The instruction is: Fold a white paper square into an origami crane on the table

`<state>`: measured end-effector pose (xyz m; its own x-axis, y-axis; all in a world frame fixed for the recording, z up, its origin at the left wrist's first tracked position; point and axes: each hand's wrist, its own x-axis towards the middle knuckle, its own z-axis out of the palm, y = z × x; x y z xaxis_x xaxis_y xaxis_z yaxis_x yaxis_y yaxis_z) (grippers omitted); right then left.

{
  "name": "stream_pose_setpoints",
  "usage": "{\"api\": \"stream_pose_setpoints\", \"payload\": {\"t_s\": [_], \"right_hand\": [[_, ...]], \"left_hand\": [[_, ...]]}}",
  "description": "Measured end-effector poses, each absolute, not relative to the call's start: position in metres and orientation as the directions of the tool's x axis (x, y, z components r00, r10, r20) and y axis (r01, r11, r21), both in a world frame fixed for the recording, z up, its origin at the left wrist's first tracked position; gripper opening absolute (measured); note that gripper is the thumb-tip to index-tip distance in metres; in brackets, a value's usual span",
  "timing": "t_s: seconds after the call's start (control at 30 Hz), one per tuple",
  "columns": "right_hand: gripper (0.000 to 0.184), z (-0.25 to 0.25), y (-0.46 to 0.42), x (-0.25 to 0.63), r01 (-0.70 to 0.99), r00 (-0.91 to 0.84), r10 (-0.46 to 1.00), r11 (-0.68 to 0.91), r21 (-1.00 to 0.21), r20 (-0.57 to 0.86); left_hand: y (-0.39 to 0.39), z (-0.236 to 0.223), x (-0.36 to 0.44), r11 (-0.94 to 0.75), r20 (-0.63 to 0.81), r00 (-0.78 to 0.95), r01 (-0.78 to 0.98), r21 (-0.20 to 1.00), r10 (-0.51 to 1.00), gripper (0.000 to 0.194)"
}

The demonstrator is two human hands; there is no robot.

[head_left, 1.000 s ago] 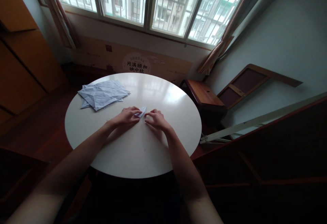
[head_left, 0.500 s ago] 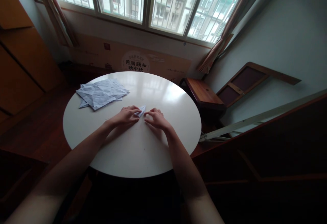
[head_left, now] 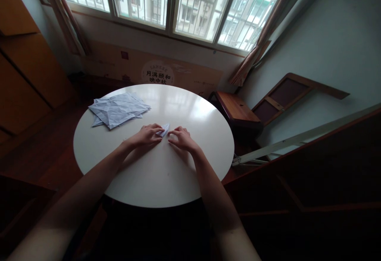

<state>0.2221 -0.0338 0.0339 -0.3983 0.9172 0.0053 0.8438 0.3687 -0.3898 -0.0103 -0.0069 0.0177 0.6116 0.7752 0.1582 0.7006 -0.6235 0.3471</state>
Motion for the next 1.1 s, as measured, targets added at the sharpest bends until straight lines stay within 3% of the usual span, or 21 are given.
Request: {"api": "stream_pose_setpoints", "payload": {"t_s": [0.8, 1.1], "right_hand": [[0.041, 0.0302, -0.0307, 0.2231, 0.821, -0.383, 0.922, 0.367, -0.438, 0.055], [0.031, 0.0289, -0.0279, 0.2233, 0.796, -0.340, 0.933, 0.353, -0.491, 0.120]], "left_hand": [[-0.0046, 0.0128, -0.0130, -0.632, 0.166, 0.619, 0.685, 0.363, 0.767, 0.047], [-0.0050, 0.0135, -0.0101, -0.631, 0.182, 0.610, 0.696, 0.343, 0.771, 0.042]]}}
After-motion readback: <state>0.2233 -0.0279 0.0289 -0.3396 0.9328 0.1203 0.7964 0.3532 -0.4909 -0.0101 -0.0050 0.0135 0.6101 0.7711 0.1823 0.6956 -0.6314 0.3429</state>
